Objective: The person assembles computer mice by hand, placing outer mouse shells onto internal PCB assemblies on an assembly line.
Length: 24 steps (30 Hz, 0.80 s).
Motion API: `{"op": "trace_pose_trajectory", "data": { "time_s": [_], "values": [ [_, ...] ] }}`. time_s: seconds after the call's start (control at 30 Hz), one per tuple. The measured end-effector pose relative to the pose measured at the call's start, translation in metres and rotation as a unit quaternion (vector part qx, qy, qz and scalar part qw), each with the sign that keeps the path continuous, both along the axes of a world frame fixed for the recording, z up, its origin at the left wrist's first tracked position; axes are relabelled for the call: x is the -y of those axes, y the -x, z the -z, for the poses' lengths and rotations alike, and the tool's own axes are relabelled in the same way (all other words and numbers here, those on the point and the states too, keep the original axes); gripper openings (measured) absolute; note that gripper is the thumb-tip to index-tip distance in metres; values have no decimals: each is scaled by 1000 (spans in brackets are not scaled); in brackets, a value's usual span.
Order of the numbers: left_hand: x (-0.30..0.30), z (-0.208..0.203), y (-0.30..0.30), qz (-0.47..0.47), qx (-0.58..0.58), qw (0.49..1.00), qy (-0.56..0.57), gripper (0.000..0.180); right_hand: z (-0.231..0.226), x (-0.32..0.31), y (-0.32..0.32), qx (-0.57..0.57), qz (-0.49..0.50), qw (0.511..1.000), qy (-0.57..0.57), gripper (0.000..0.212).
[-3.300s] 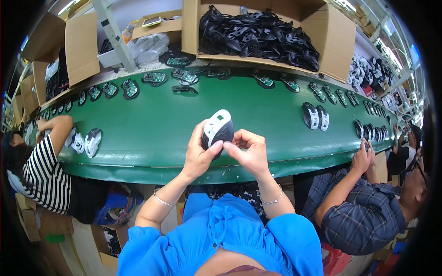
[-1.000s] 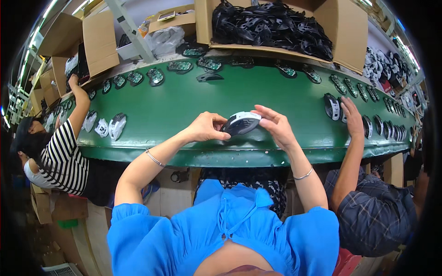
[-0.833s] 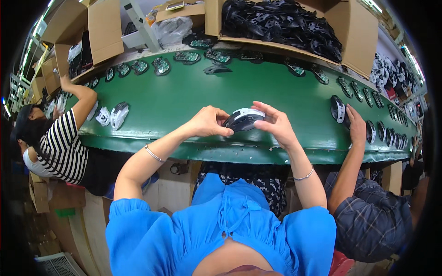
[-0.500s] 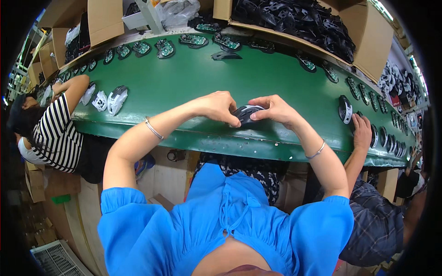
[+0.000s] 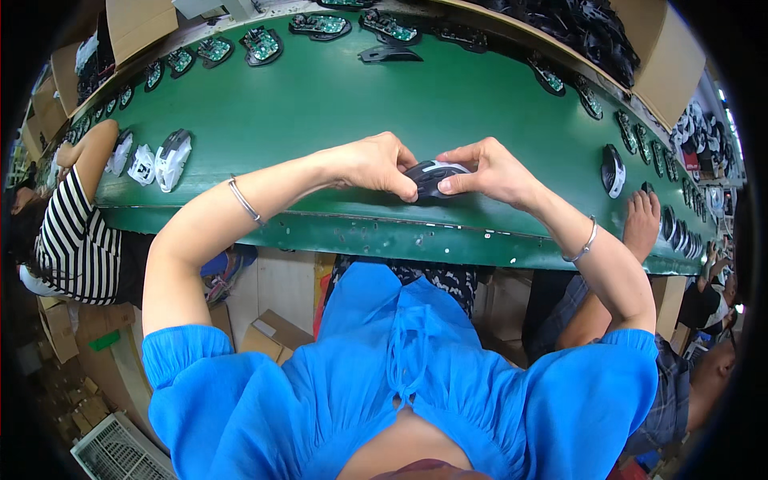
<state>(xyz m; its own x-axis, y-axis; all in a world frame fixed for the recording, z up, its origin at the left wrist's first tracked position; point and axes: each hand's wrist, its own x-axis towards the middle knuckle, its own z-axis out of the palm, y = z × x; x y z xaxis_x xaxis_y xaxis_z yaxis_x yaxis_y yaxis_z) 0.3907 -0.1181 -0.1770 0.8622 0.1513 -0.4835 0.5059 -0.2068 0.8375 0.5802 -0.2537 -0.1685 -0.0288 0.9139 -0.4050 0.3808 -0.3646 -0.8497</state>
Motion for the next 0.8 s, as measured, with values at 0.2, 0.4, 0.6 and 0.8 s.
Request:
{"op": "trace_pose_trajectory", "data": {
  "time_s": [0.2, 0.4, 0.6, 0.8],
  "values": [
    [2, -16, -1, 12, -24, 1000, 12, 59, -11, 8, 3, -25, 30, 999, 9, 58],
    [25, -27, -12, 162, -20, 965, -204, 63, 0, 34, 13, 24, 30, 999, -38, 64],
    [20, -41, -18, 152, -27, 978, -141, 59, -2, 29, 18, 46, 10, 996, -71, 60],
    [14, -28, -20, 118, -55, 991, -37, 62, -6, 27, 21, 56, 1, 998, -17, 55]
  ]
}}
